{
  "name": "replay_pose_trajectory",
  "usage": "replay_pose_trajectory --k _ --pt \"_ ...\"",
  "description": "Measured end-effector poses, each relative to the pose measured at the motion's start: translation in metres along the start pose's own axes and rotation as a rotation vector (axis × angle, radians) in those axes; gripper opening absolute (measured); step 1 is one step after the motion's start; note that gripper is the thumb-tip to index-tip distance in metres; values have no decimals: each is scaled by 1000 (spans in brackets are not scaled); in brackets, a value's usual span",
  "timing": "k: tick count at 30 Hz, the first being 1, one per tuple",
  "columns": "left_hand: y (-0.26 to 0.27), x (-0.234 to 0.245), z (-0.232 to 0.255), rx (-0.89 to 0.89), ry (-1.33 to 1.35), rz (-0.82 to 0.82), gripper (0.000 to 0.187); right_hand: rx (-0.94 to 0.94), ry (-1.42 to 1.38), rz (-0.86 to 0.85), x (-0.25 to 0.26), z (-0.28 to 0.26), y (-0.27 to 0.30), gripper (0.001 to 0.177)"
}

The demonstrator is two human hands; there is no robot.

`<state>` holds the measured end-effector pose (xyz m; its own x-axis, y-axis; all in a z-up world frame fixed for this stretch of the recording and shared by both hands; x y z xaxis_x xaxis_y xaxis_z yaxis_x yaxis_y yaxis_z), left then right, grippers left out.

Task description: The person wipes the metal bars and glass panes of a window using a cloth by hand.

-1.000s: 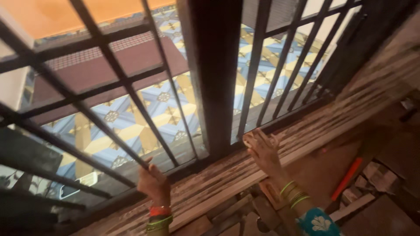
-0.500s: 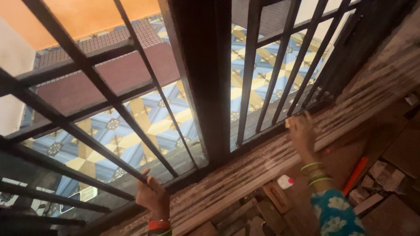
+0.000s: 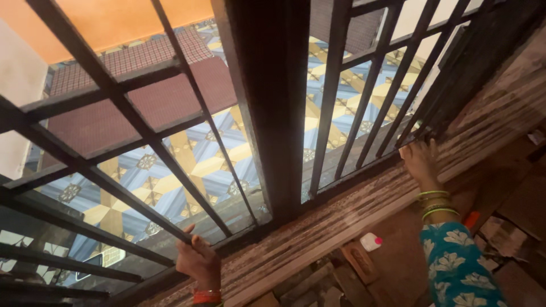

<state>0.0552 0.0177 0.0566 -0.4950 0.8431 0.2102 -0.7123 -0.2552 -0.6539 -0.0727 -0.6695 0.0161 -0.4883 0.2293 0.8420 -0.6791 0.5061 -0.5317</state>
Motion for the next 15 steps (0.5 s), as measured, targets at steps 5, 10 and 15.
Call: replay_pose_trajectory --k 5,10,15 --pt "0 0 -1 10 -38 -15 43 -23 17 6 -8 -19 17 38" --pt "0 -1 1 20 -31 -14 43 34 -137 39 -10 -79 62 35" --pt "0 0 4 -6 -16 -2 42 59 -239 -36 10 -172 100 27"
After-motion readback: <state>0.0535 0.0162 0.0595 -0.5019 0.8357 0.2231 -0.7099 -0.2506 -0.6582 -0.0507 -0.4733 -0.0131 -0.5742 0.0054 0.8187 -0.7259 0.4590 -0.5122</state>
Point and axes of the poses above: each hand's wrist, its own y-axis away from the middle knuckle, its own x-axis out of the back of the hand, z = x × y, the point moved 8 cm from there along -y, towards the middle knuckle, and after that the axes turned 2 degrees about y, right-handed, at the moved point
